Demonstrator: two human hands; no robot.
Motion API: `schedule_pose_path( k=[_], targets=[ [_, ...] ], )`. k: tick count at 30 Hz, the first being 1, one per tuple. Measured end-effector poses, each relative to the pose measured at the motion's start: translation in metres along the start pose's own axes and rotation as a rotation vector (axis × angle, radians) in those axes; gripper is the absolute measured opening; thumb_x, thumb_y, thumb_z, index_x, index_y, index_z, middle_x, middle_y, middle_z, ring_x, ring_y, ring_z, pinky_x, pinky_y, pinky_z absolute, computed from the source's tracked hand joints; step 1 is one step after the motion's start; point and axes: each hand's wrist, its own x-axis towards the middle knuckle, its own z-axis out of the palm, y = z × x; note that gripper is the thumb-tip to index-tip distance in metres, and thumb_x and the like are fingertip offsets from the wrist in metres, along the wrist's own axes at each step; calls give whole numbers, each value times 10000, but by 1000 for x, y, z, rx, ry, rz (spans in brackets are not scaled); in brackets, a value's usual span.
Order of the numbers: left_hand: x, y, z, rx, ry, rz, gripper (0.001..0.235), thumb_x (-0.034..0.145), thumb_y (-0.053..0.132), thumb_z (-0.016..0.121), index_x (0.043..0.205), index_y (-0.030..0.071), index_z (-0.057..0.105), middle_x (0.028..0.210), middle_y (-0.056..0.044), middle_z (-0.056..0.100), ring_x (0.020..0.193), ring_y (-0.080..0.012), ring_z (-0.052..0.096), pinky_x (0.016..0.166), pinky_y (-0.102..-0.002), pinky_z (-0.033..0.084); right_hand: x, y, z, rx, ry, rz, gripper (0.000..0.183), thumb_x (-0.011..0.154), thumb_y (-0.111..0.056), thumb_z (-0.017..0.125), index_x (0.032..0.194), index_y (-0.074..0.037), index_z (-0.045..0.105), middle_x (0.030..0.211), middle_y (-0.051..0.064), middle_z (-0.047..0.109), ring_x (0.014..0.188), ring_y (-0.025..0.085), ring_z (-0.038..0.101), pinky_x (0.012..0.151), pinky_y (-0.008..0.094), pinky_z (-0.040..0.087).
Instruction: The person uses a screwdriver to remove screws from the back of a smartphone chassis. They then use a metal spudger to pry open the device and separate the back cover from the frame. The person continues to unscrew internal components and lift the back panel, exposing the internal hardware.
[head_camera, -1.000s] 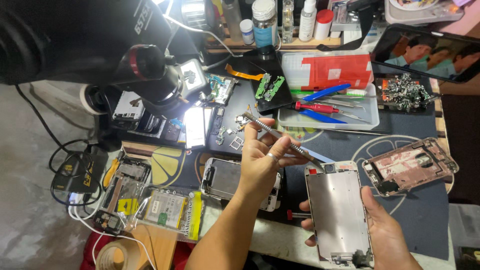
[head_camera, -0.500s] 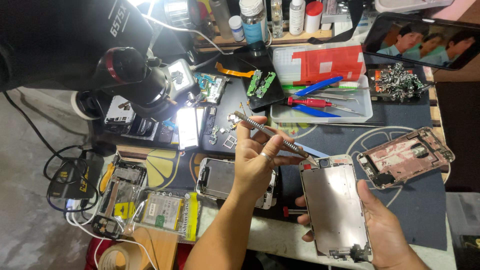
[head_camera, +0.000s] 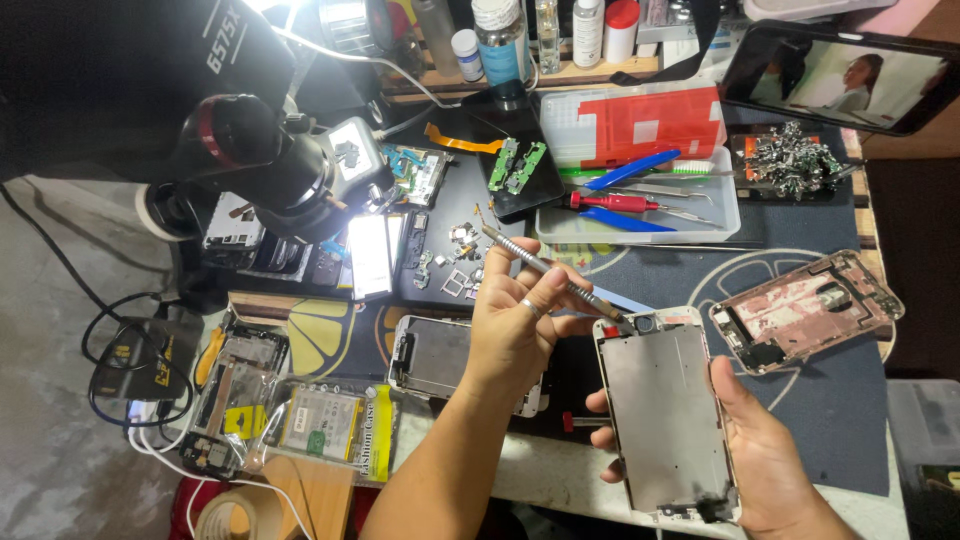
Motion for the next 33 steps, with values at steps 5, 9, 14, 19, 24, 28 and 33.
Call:
schedule_pose_path(
  k=[5, 9, 14, 19, 24, 28, 33],
  targets=[
    [1, 1, 2, 22, 4, 36, 401, 1017, 42, 601, 1318, 90, 339, 1046, -191, 662, 914, -315, 728, 819, -492, 626, 3, -3, -6, -82, 30, 0, 814, 1090, -617, 302, 1484, 85, 423, 1325, 351, 619, 1148, 443, 683, 920, 593, 583],
    [-1, 0, 1, 13, 6, 58, 392, 1038, 27, 591, 1333, 78, 337, 1057, -207, 662, 932, -290, 710, 875, -471, 594, 4, -2, -6, -166, 240, 37, 823, 1043, -634, 310, 1454, 60, 475, 1251, 313, 664, 1059, 411, 710, 852, 576, 600],
    [1, -4, 3, 116, 36, 173, 398, 1038, 0, 577, 1354, 65, 344, 1073, -181, 646, 1004, -280, 692, 886, -467, 596, 2, 0, -4, -190, 214, -60, 815, 1090, -648, 326, 1468, 58, 478, 1260, 300, 672, 1041, 379, 721, 834, 537, 609],
    [-3, 9, 8, 10, 45, 239, 351, 1035, 55, 554, 1343, 47, 387, 983, -152, 626, 874, -248, 679, 827, -433, 611, -3, -5, -9, -175, 149, -122, 818, 1107, -638, 332, 1487, 75, 459, 1281, 312, 643, 1053, 387, 705, 828, 541, 606],
    [-9, 19, 18, 145, -87, 51, 196, 954, 152, 652, 1098, 23, 624, 635, 68, 564, 527, 13, 491, 462, -159, 433, -4, -5, -13, -178, 156, -141, 814, 1111, -637, 320, 1494, 69, 449, 1306, 313, 628, 1089, 389, 694, 857, 549, 598],
    [-15, 6, 31, 777, 2, -44, 158, 957, 132, 729, 1063, 25, 682, 766, 42, 574, 700, -37, 498, 629, -212, 407, -6, -6, -15, -250, 217, -167, 787, 1114, -632, 300, 1505, 35, 449, 1318, 302, 634, 1107, 393, 695, 875, 549, 594],
    [-18, 2, 32, 825, -42, -62, 165, 935, 154, 769, 976, 20, 679, 791, 17, 643, 733, -41, 556, 667, -213, 454, -6, -5, -19, -262, 253, -159, 799, 1107, -641, 288, 1506, 31, 454, 1335, 296, 637, 1117, 399, 697, 876, 537, 595]
  ],
)
